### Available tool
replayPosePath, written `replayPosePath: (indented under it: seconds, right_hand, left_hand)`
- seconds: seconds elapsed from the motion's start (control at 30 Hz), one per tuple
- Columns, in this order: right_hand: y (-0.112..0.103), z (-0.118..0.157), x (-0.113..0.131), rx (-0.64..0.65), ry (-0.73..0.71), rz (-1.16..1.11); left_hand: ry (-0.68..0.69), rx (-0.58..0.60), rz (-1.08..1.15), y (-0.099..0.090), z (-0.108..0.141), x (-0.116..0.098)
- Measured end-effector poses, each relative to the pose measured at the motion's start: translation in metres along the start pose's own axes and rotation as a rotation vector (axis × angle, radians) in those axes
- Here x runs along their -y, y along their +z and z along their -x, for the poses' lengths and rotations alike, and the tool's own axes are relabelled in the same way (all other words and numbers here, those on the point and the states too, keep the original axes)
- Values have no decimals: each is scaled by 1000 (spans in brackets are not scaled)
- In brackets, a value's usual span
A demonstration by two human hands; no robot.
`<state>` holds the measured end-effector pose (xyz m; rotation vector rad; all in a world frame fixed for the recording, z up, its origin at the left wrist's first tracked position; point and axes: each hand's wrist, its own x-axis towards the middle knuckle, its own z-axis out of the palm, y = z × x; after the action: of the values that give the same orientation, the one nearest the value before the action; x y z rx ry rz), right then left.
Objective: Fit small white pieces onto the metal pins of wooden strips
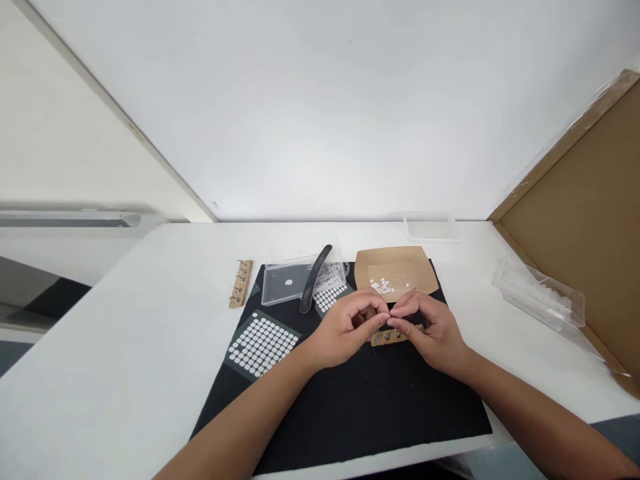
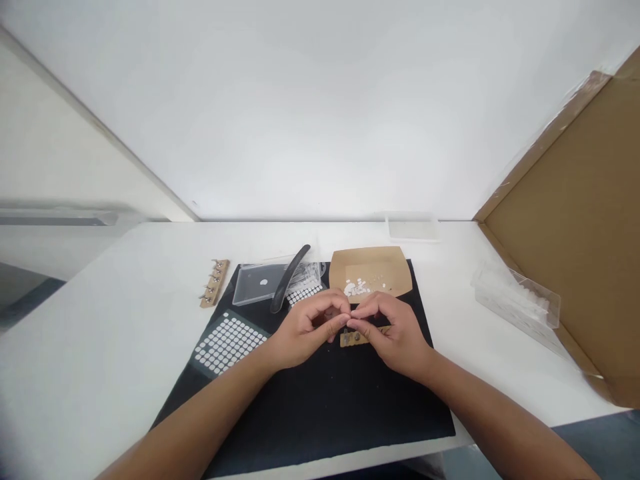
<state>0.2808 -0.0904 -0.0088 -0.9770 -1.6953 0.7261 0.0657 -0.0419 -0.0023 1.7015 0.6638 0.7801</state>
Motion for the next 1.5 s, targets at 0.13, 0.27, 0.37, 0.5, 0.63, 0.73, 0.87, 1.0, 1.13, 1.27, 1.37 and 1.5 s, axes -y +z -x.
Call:
replayPosePath:
  seconds: [0.13, 0.27, 0.37, 0.5, 0.63, 0.73, 0.87, 1.0, 1.13, 1.27, 1.37, 1.5]
  right_hand:
    - [1, 2, 1, 14, -2, -34]
    - [2, 4, -1, 11, 12, -81]
    - [-1, 2, -6, -32, 20, -80]
    - [-9, -2, -14, -117, 76, -92]
    - [-16, -2, -19, -164, 83, 40]
    - [-18, -3, -20, -167, 53, 179]
    - [-19, -6, -18, -134, 44, 309]
    - [-20, -9, -16, -114, 66, 380]
    - [-21, -11, -16, -99, 50, 415]
    - [-21, -11, -17, -82, -3, 438]
    - [-21, -11, -16, -70, -29, 453]
    - [-20, -10, -16, -46, -17, 481]
  left_hand:
    - [78, 14, -54, 1, 1, -6]
    - [157, -31, -98, 2, 1, -6]
    - [274, -124, -256, 0, 1, -2]
    - [268, -372, -827, -22, -2, 6]
    - [-109, -644, -1327, -53, -2, 13]
    - [-323, -649, -1430, -69, 0, 18]
    - [-441, -553, -1444, -74, 2, 22]
    - [-496, -420, -1452, -73, 0, 24]
    - [-487, -363, -1495, -72, -2, 25]
    - [-483, -426, -1436, -69, -3, 19]
    - [-349, -544, -1401, -62, -3, 9]
    - [41, -513, -1340, -48, -4, -1]
